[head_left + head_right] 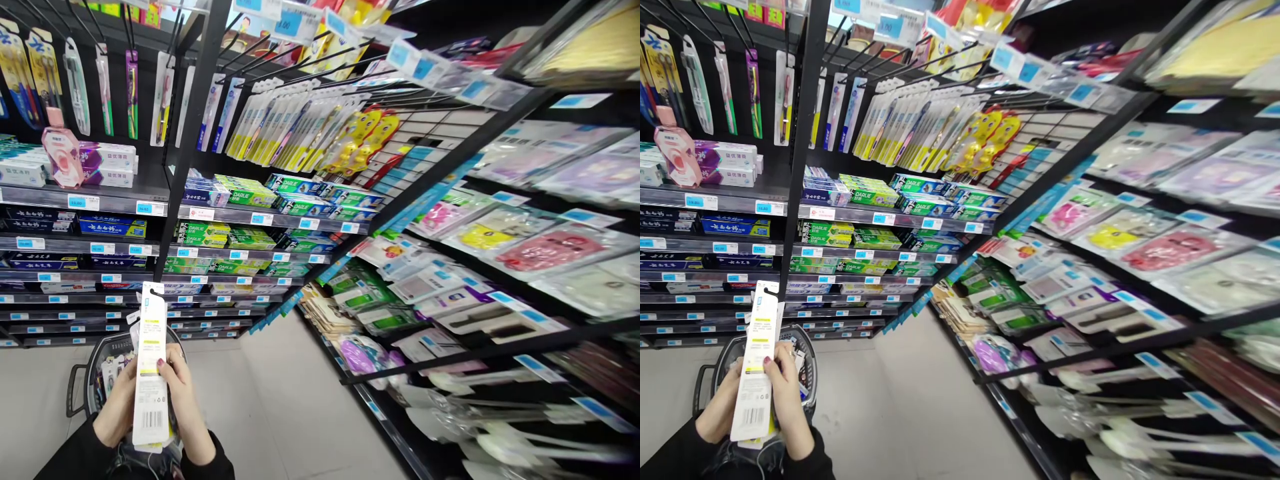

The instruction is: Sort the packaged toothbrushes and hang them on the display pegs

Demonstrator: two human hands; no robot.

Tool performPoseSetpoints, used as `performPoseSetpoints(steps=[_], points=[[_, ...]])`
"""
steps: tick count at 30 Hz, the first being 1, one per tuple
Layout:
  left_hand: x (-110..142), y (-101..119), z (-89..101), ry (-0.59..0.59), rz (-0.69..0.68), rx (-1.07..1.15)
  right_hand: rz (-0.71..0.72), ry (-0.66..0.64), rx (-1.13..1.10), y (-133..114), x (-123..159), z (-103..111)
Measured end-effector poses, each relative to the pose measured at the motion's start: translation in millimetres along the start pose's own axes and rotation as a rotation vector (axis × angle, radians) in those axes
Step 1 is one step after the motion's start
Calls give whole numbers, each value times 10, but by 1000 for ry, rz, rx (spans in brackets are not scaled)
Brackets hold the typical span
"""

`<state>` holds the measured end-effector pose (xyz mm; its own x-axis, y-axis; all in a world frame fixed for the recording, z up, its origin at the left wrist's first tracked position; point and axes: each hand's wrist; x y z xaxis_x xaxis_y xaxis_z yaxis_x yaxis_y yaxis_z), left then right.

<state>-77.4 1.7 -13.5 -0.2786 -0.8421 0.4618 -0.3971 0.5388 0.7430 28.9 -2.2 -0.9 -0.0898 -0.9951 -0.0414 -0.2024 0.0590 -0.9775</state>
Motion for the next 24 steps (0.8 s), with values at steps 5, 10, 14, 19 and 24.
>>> performPoseSetpoints(steps=[5, 10, 14, 19, 24], points=[[13, 1, 21, -16, 6, 43, 41, -26, 150, -84, 78, -9], [-30, -64, 103, -23, 63, 69, 81, 49, 567, -127, 243, -130], [-57, -52, 89, 70, 24, 24, -3, 86, 403, -75, 278, -146], [-64, 43, 97, 51, -27, 49, -86, 119, -159, -73, 235, 30], [-68, 98, 174, 109, -24, 62, 72, 177, -48, -190, 191, 302]])
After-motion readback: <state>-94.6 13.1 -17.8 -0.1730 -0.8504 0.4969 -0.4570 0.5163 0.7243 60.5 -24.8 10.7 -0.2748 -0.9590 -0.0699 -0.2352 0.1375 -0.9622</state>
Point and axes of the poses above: each hand's wrist, its own x-axis away from the middle knuckle, its own z-axis out of the back of the hand, y = z × x, and after that the axes turned 9 degrees about -x, right-handed
